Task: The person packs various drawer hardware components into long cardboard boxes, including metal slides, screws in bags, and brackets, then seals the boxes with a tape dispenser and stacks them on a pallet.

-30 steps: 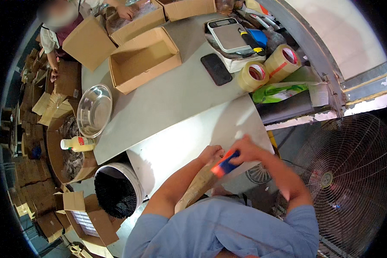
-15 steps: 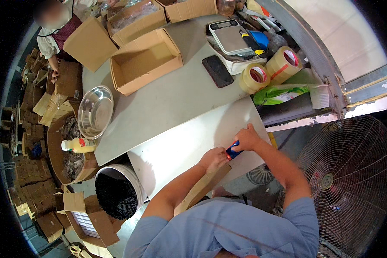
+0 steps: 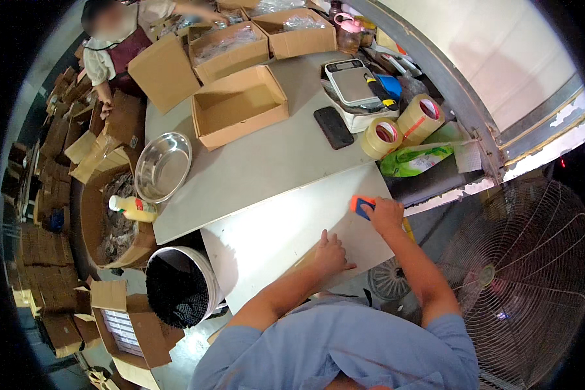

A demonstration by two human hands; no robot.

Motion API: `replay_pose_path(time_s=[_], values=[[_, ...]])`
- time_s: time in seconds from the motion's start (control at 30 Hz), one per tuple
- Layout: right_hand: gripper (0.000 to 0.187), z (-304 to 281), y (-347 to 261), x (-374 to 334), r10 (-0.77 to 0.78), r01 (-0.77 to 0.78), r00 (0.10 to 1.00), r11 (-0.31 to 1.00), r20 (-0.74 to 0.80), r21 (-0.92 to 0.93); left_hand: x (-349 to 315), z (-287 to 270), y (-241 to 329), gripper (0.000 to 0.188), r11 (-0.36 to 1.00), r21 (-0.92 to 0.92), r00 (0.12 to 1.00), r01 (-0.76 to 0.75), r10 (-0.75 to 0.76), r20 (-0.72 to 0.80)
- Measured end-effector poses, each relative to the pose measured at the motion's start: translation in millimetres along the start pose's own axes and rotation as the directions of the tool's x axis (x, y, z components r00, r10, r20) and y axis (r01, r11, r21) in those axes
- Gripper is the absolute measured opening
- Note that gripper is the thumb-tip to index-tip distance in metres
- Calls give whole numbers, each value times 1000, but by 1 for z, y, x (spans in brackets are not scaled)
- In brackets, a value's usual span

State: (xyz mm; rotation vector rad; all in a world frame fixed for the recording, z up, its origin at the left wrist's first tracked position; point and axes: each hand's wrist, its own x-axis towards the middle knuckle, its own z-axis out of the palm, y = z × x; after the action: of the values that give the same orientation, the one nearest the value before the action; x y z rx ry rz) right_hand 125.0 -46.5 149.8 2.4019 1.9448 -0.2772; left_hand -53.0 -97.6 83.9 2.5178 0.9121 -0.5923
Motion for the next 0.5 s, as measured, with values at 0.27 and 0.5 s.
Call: replay_pose_path(time_s=[0.27,0.5], values=[[49,123,78,-63,121,-122,992,974,20,189,-102,99,-13,70,933,-269,901,237,-315,-297],[47,146,32,-74,-294,320,947,837,-127,445,-293,230,-26,81,-243,-581,-203,777,-970,134]])
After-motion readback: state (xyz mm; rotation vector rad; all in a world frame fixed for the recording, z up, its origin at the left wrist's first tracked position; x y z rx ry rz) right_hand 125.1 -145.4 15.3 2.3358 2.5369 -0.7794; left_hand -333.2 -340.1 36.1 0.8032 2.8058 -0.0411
